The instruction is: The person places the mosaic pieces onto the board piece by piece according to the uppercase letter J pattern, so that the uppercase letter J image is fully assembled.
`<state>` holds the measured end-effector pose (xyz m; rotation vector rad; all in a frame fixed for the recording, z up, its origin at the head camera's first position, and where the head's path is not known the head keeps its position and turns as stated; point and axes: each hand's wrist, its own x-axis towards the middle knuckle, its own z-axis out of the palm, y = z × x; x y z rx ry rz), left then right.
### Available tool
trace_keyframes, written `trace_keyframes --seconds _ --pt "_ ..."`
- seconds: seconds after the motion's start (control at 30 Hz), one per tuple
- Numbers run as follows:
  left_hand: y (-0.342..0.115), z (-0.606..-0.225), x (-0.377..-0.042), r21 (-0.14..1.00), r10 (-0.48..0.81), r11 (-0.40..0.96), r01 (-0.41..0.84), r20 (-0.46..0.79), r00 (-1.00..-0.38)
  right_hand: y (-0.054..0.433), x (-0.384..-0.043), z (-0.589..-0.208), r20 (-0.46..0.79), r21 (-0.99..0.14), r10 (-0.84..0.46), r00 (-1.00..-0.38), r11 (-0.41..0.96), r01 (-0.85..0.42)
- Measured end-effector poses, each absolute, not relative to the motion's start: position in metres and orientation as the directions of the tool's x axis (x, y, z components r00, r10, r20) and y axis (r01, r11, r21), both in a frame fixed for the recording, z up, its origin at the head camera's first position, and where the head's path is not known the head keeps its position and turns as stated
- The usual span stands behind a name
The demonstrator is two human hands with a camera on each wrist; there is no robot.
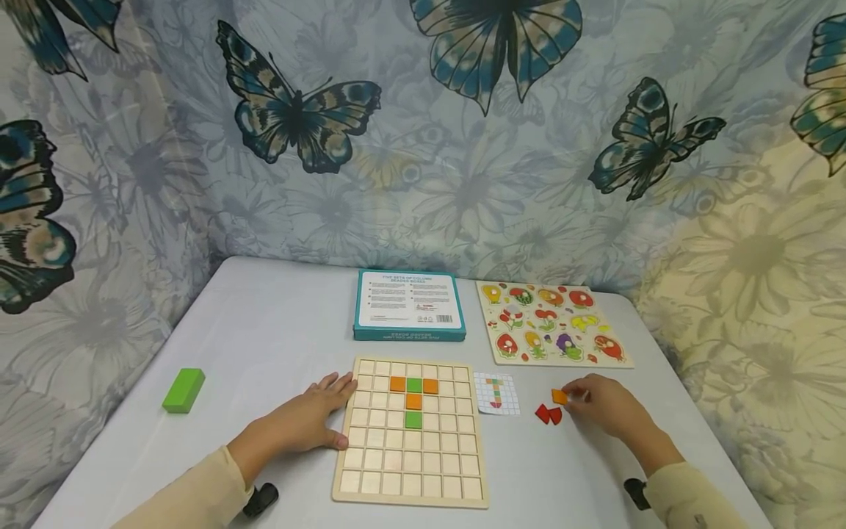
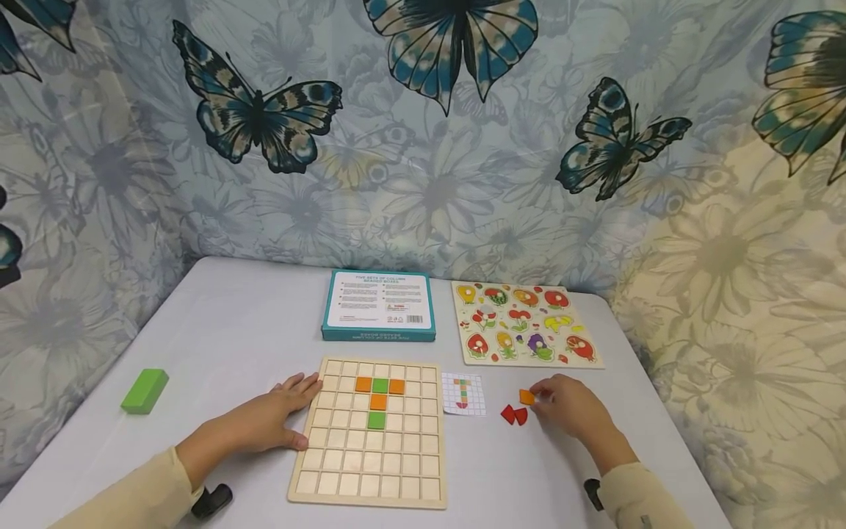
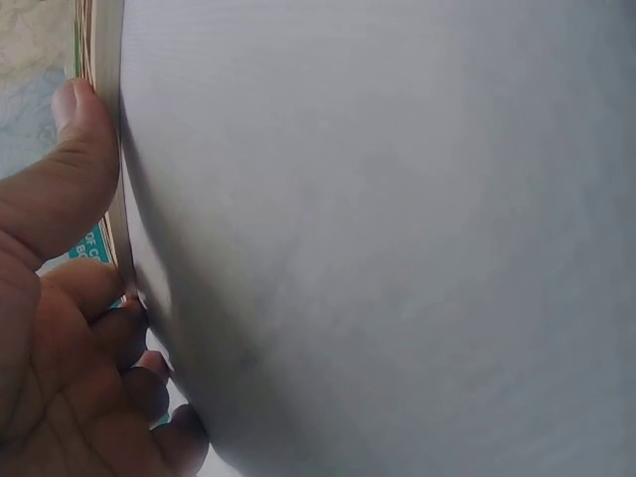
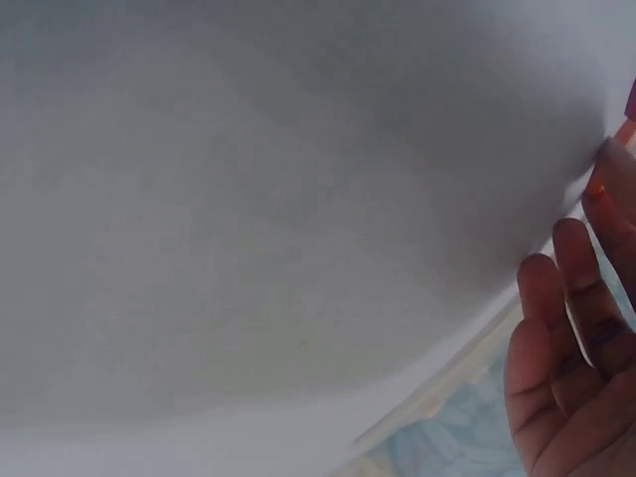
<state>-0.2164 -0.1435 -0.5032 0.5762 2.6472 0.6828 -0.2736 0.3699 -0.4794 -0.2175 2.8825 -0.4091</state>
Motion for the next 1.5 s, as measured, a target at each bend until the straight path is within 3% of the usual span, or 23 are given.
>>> trace_keyframes --seconds 0.23,0.33,0.53,0.7,1.33,1.5 --pt "-0.143 -0.502 -0.217 0.507 0.462 0.808 0.299 -0.23 -0.857 0.327 -0.265 -0.469 -0.182 -0.329 -0.169 -0.969 0.939 -0.102" --pt "-0.142 -0.502 -0.216 0.509 0.455 0.81 0.292 -0.231 -0.86 0.285 -0.256 -0.463 -0.12 -0.319 -0.258 -0.959 0.925 -0.209" --pt "-0.141 -0.501 -0.215 0.529 0.457 0.799 0.285 -0.226 -0.86 0.207 -0.229 -0.469 0.018 -0.248 -0.543 -0.839 0.811 -0.53" --pt "-0.141 -0.502 -0.215 0.528 0.457 0.799 0.287 -0.224 -0.861 0.168 -0.214 -0.483 0.051 -0.247 -0.656 -0.753 0.722 -0.646" --pt "-0.142 -0.502 -0.215 0.51 0.446 0.812 0.285 -0.226 -0.866 0.142 -0.21 -0.487 0.06 -0.25 -0.687 -0.724 0.691 -0.678" --pt "-0.142 -0.502 -0.214 0.508 0.443 0.812 0.286 -0.219 -0.869 0.148 -0.209 -0.485 0.067 -0.258 -0.665 -0.744 0.709 -0.657"
